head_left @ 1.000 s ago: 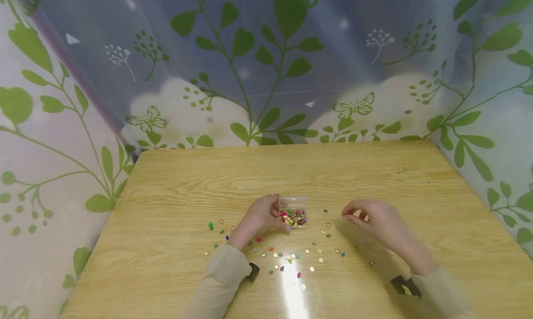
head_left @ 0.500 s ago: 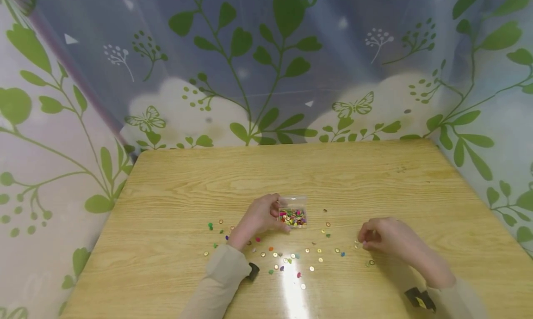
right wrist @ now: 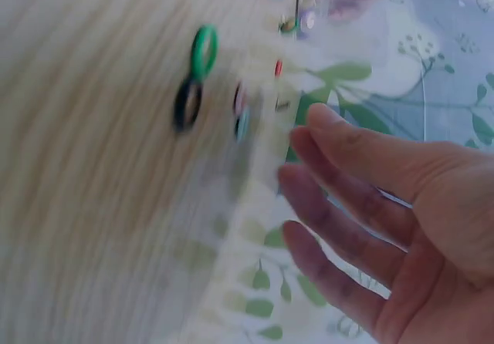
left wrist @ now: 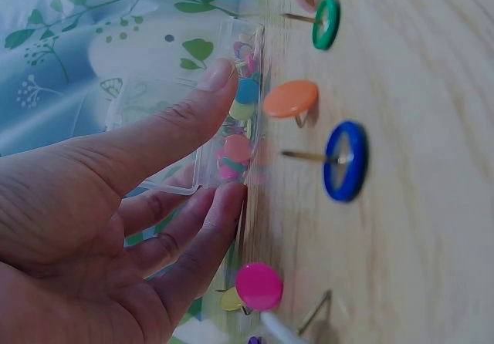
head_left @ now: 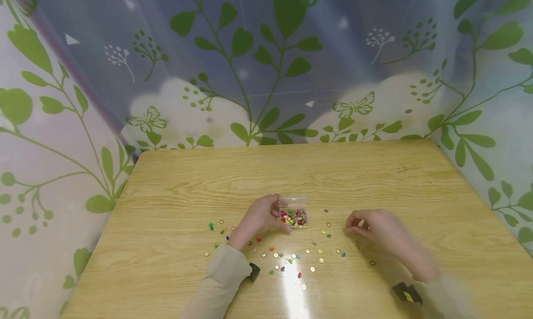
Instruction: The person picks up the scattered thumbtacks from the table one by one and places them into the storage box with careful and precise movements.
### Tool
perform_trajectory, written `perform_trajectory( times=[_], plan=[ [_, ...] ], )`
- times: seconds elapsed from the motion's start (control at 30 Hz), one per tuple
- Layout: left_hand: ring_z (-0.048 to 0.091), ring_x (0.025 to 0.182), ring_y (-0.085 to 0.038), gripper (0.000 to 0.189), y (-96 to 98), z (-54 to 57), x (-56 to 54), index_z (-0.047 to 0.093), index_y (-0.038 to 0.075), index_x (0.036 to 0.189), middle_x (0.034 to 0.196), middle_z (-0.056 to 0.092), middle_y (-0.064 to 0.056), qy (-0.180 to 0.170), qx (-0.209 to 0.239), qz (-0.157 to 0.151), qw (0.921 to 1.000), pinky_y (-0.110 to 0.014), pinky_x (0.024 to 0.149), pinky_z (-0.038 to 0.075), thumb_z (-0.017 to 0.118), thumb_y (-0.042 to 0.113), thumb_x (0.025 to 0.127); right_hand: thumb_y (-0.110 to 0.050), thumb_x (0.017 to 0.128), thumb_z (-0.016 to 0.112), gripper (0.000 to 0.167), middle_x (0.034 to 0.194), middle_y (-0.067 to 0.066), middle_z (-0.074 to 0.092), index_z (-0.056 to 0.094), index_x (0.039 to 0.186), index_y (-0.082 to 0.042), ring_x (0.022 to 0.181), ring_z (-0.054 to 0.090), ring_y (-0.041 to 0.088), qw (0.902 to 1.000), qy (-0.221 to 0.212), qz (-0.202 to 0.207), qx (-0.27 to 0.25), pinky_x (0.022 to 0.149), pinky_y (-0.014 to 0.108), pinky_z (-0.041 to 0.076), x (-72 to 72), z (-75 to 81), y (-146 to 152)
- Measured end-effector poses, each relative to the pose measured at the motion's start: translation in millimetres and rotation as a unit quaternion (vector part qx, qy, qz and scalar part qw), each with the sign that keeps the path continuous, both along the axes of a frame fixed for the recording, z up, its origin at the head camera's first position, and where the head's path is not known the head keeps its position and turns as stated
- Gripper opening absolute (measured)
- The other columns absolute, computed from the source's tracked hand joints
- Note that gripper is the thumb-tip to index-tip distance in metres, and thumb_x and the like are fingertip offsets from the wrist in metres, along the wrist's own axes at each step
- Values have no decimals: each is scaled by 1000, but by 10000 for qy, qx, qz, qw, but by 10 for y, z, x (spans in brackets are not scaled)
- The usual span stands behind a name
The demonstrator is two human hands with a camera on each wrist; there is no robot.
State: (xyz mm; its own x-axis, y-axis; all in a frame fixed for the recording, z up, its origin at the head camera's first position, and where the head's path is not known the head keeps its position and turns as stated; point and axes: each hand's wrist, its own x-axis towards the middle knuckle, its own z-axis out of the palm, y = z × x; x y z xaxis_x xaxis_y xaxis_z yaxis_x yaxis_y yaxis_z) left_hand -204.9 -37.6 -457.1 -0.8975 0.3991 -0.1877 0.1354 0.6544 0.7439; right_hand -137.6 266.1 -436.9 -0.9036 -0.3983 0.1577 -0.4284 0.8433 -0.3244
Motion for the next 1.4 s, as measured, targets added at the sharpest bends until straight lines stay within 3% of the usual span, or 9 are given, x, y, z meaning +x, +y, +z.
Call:
perform_trajectory(
  times=[0.33, 0.8, 0.93, 1.1, 1.4],
  plan=[
    [56, 88, -14, 61, -9, -3, 1, 66, 16, 119, 100, 62, 3, 42, 0, -26, 10000, -30, 77, 51, 95, 24, 66, -9, 85, 80, 12, 90, -3, 77, 76, 92, -17, 64, 64, 3, 9972, 452, 458, -394, 58, 20, 52, -122, -2, -451],
    [57, 89, -14, 61, -13, 1, -8, 67, 15, 120, 102, 64, 1, 175, -51, -107, 9998, -30, 78, 52, 96, 23, 66, -13, 84, 82, 10, 84, -4, 77, 78, 93, -16, 60, 64, 4, 9939, 681, 487, -720, 48, 15, 42, -249, 60, -823],
    [57, 89, -14, 62, -16, 0, -11, 67, 16, 120, 102, 64, 1, 169, -34, -114, 9998, -30, 77, 52, 96, 24, 66, -13, 85, 82, 10, 85, -1, 77, 79, 94, -15, 58, 64, 4, 9939, 722, 480, -678, 43, 16, 38, -262, 56, -846],
    [57, 88, -14, 62, -11, 12, -11, 67, 16, 120, 102, 63, 1, 149, -64, -113, 9998, -31, 77, 52, 96, 24, 66, -15, 88, 79, 9, 90, 1, 78, 80, 97, -16, 58, 63, 3, 9948, 735, 352, -617, 47, 16, 42, -252, 76, -811],
    [55, 88, -14, 60, -19, 6, -7, 66, 17, 119, 101, 62, 2, 115, -76, -109, 9998, -30, 76, 50, 96, 25, 67, -19, 90, 77, 4, 87, -4, 77, 79, 93, -17, 60, 60, 0, 9951, 883, 32, -436, 52, 19, 45, -150, 181, -451]
  ],
)
